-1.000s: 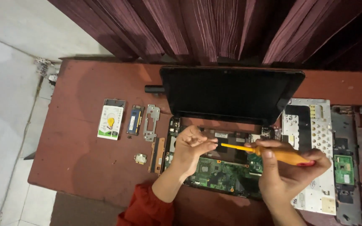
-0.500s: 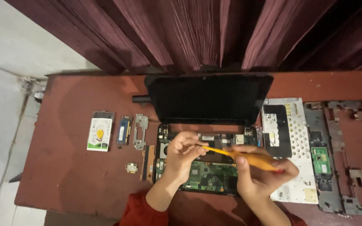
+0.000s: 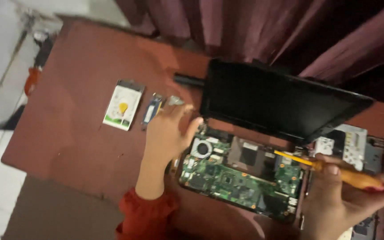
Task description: Disassembling a laptop by removing screws with a screwdriver and disconnecting internal components like the motherboard and hard drive.
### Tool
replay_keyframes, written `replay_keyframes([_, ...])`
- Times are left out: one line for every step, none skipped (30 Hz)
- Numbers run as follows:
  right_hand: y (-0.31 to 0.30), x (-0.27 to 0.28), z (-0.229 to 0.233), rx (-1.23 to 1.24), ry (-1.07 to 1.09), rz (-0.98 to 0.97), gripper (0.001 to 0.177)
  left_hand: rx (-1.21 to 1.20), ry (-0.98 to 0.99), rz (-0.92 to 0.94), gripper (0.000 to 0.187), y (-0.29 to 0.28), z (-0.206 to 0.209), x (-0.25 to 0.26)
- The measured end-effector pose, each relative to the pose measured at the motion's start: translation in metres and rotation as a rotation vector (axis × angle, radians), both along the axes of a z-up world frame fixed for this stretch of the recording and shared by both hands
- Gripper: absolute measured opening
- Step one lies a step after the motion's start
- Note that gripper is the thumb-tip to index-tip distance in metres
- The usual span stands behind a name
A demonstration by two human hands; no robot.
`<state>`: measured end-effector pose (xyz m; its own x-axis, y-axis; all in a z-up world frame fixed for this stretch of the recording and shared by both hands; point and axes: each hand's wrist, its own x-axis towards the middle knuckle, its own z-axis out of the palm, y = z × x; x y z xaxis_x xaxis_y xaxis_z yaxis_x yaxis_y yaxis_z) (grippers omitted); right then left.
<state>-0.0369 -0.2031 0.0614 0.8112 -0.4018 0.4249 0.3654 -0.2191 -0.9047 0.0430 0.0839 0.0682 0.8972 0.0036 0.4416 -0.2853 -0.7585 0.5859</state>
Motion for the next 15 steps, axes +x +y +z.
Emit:
replay_keyframes([0.009, 0.001, 0.007, -0.009, 0.011, 0.013, 0.053, -0.009, 0.011, 0.013, 0.030, 0.005, -0.010, 0.000])
replay_keyframes([0.018, 0.005, 0.015, -0.033, 0.026, 0.038, 0.056, 0.058, 0.049, 0.015, 0.034, 0.008, -0.019, 0.004])
replay_keyframes([0.027, 0.009, 0.023, -0.057, 0.042, 0.063, 0.058, 0.124, 0.088, 0.016, 0.040, 0.012, -0.028, 0.007])
replay_keyframes([0.040, 0.013, 0.034, -0.071, 0.044, 0.075, 0.058, 0.109, 0.091, 0.027, 0.040, 0.009, -0.031, 0.007])
replay_keyframes([0.052, 0.018, 0.045, -0.210, 0.028, 0.108, 0.059, 0.094, 0.076, 0.011, 0.029, 0.006, -0.034, 0.007])
replay_keyframes([0.066, 0.023, 0.056, -0.343, 0.013, 0.137, 0.059, 0.084, 0.063, -0.010, 0.024, 0.004, -0.036, 0.009])
replay_keyframes([0.072, 0.030, 0.056, -0.352, 0.016, 0.144, 0.059, 0.075, 0.066, -0.003, 0.024, 0.004, -0.036, 0.010])
replay_keyframes([0.077, 0.036, 0.055, -0.427, 0.009, 0.163, 0.061, 0.088, 0.093, -0.027, 0.027, 0.004, -0.038, 0.010])
replay_keyframes([0.081, 0.042, 0.054, -0.503, 0.002, 0.182, 0.064, 0.100, 0.120, -0.050, 0.029, 0.004, -0.039, 0.010])
replay_keyframes([0.086, 0.050, 0.050, -0.511, 0.007, 0.182, 0.064, 0.092, 0.123, -0.052, 0.029, 0.005, -0.036, 0.010])
replay_keyframes([0.091, 0.058, 0.045, -0.509, -0.036, 0.256, 0.064, 0.069, 0.125, -0.062, 0.028, 0.005, -0.033, 0.010])
replay_keyframes([0.096, 0.063, 0.039, -0.504, -0.071, 0.334, 0.063, 0.047, 0.134, -0.071, 0.027, 0.007, -0.031, 0.008])
replay_keyframes([0.097, 0.065, 0.035, -0.510, -0.060, 0.336, 0.063, 0.039, 0.144, -0.072, 0.027, 0.006, -0.032, 0.008])
replay_keyframes([0.100, 0.069, 0.031, -0.568, -0.041, 0.350, 0.062, 0.010, 0.139, -0.080, 0.027, 0.008, -0.032, 0.010])
replay_keyframes([0.103, 0.072, 0.026, -0.625, -0.021, 0.364, 0.062, -0.019, 0.134, -0.088, 0.027, 0.009, -0.032, 0.011])
